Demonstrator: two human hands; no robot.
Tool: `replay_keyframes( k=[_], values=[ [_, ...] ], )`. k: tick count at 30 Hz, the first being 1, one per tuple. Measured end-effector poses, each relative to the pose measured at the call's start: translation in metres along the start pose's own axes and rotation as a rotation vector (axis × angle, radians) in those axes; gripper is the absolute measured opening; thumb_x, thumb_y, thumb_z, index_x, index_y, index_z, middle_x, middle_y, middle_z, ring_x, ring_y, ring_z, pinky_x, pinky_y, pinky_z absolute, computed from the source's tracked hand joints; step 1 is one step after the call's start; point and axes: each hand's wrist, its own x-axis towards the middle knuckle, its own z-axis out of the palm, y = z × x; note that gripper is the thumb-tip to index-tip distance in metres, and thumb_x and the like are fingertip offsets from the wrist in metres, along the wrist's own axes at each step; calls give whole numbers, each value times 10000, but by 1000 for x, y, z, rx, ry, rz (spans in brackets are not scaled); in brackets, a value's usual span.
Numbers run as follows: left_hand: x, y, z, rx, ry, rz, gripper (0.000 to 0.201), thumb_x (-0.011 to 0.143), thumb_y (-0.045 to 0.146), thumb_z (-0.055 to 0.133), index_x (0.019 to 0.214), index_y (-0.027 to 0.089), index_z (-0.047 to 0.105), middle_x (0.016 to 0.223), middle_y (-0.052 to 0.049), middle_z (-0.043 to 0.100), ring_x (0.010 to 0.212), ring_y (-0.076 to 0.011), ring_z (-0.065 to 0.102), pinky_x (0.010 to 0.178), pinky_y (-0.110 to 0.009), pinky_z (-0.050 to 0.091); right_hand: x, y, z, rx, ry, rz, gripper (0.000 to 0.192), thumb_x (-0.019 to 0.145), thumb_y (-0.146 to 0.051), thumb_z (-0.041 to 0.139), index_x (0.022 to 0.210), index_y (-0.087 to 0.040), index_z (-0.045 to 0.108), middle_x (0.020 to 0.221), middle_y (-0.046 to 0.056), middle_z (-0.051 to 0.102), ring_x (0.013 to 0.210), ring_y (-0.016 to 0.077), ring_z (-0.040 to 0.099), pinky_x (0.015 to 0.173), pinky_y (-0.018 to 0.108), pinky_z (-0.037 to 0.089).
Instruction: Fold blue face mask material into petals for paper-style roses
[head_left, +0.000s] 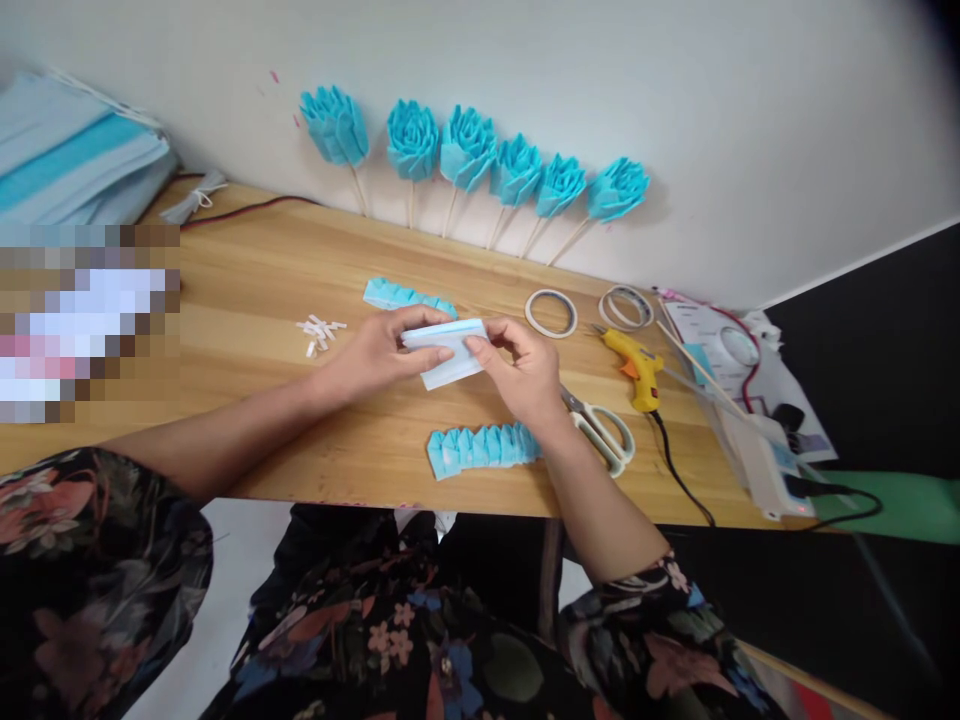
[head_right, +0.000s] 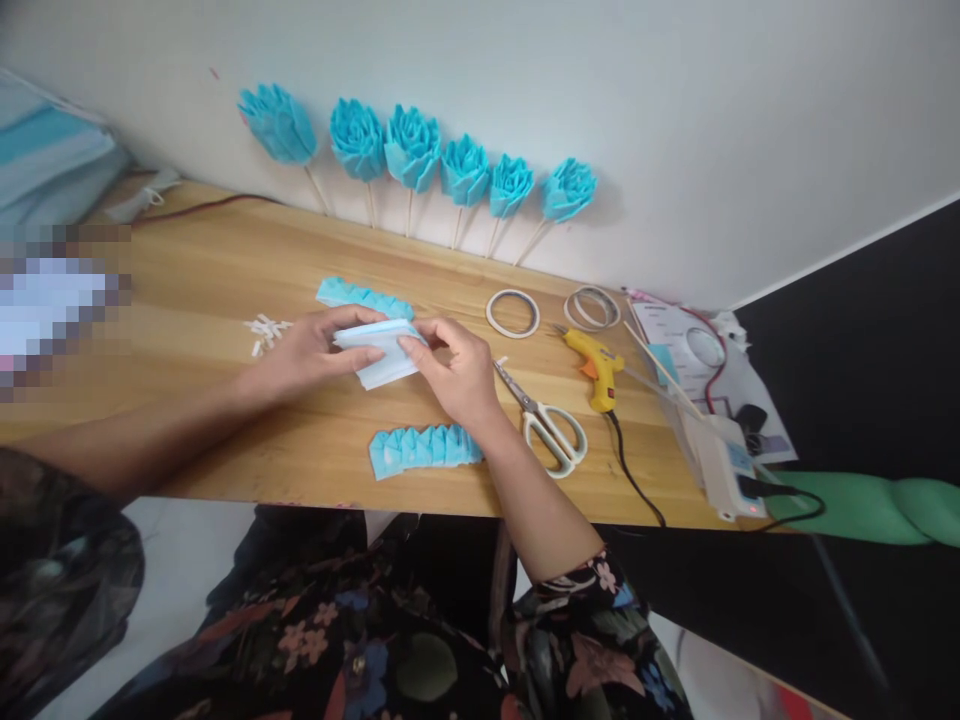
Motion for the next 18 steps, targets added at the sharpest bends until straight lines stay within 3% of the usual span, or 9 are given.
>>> replay_keyframes(
  k=[3, 6, 13, 18],
  values=[
    [0, 0, -1, -75, -47, -57, 350, 843, 505, 683, 922, 167, 732, 883, -42, 746, 796, -173, 667, 689, -275, 533, 0, 2, -1, 55, 30, 38, 176, 864, -388, 677, 904, -221, 714, 882, 10, 748, 796, 146, 665, 766, 311, 549],
    [0, -1, -2, -118, -15, -68, 327, 855, 491, 674, 868, 174, 751, 847, -34, 756, 815, -181, 675, 726, -296, 551, 1, 4, -1, 99, 20, 62, 209, 850, -415, 693, 929, -222, 716, 909, 18, 751, 820, 151, 670, 777, 316, 556],
    [-2, -6, -1, -19, 26, -89, 266, 844, 423, 683, 779, 169, 729, 675, -14, 691, 664, -164, 623, 556, -262, 476, 3, 5, -2, 125, -56, 50, 335, 805, -406, 746, 1090, -235, 700, 1053, 28, 738, 900, 148, 662, 865, 320, 543],
    [-3, -5, 1, 13, 37, -108, 255, 831, 408, 685, 745, 169, 698, 623, -7, 640, 610, -156, 586, 520, -263, 441, 2, 4, -2, 53, 7, 64, 185, 858, -404, 687, 893, -225, 715, 844, -3, 715, 769, 132, 627, 778, 298, 527]
  ],
)
